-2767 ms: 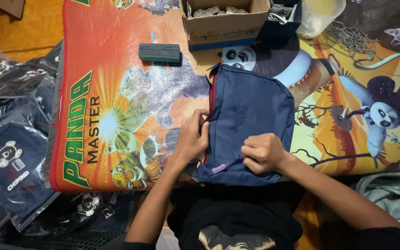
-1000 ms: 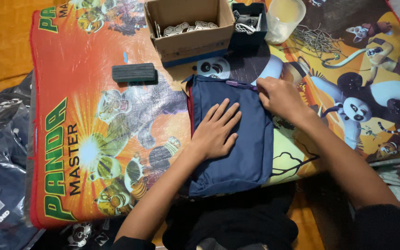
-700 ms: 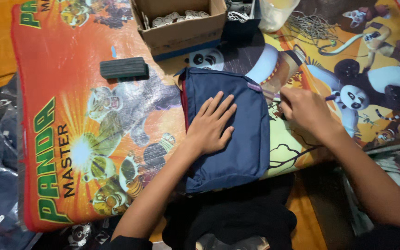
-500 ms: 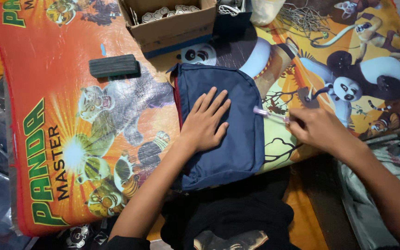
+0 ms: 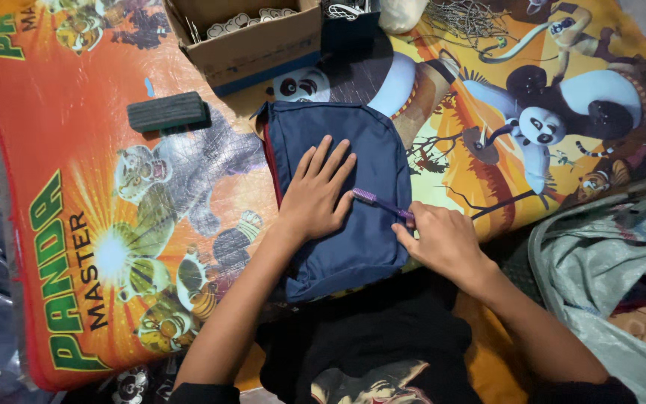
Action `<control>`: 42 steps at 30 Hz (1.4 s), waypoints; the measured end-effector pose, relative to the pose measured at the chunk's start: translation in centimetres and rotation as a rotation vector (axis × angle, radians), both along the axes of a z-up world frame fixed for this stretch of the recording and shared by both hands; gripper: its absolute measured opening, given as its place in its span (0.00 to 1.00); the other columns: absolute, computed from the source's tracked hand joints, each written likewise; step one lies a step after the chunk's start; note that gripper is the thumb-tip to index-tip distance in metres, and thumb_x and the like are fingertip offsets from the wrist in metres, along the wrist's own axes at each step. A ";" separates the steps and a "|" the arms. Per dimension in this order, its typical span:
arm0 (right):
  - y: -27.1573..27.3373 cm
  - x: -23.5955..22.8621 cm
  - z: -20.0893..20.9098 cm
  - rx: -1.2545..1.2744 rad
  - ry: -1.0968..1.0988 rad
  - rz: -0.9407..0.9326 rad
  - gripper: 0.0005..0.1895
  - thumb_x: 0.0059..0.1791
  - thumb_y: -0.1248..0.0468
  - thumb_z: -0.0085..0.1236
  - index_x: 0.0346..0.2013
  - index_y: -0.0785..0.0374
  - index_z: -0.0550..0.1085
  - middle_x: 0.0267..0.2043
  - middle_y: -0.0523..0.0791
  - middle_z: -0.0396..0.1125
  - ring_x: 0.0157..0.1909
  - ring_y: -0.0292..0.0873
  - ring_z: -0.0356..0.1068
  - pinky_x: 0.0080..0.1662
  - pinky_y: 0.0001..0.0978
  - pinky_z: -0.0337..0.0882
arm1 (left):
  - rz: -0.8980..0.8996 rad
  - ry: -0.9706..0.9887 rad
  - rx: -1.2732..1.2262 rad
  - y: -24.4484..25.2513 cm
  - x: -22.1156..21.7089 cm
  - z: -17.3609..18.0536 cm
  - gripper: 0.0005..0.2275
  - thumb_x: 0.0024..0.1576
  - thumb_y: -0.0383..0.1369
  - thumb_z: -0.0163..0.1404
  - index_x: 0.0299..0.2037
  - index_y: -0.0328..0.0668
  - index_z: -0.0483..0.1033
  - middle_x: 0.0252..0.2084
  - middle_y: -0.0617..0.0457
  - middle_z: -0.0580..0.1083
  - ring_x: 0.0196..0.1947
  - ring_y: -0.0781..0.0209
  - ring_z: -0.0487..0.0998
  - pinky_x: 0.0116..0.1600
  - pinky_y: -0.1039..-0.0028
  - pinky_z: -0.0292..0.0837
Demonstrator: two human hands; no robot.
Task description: The person adjusts a tan strap on a blue bag, uses a small brush to wipe the bag, and attaches small circular tags to the bag by hand.
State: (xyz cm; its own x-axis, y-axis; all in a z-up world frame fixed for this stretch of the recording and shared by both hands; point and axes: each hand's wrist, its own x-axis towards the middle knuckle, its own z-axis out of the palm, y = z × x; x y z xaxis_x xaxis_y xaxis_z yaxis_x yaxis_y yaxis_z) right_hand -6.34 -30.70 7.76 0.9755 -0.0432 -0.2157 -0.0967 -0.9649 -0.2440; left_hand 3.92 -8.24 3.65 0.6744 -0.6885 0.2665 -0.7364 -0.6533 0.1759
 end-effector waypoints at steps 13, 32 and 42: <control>-0.7 0.7 0.3 0.041 0.238 -0.026 0.19 0.49 0.46 0.54 0.32 0.59 0.73 0.31 0.53 0.75 0.44 0.65 0.75 0.46 0.60 0.73 | -0.009 0.031 -0.001 0.1 0.1 0.0 0.27 0.60 0.45 0.43 0.69 0.45 0.62 0.75 0.47 0.56 0.76 0.44 0.47 0.76 0.55 0.39; -0.6 0.5 -1.5 0.254 -0.192 -0.366 0.13 0.42 0.52 0.59 0.33 0.54 0.69 0.24 0.47 0.69 0.38 0.56 0.74 0.43 0.51 0.71 | 0.006 0.025 0.000 0.1 0.1 -0.2 0.27 0.60 0.45 0.43 0.69 0.46 0.62 0.74 0.47 0.56 0.76 0.44 0.47 0.76 0.55 0.38; -5.8 1.1 -8.5 1.034 -0.264 -0.310 0.11 0.54 0.60 0.57 0.27 0.57 0.73 0.11 0.35 0.59 0.16 0.28 0.54 0.24 0.17 0.57 | 0.003 0.047 -0.015 0.2 0.1 0.2 0.27 0.60 0.46 0.42 0.70 0.46 0.62 0.75 0.47 0.56 0.76 0.43 0.47 0.76 0.55 0.39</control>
State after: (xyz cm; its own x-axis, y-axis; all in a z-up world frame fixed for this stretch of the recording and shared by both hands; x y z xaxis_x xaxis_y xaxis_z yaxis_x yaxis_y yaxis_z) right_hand -5.20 -36.52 -0.77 0.9743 -0.2123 -0.0755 -0.1246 -0.2283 -0.9656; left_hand 4.00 -8.02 3.82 0.6887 -0.6823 0.2452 -0.7250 -0.6528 0.2198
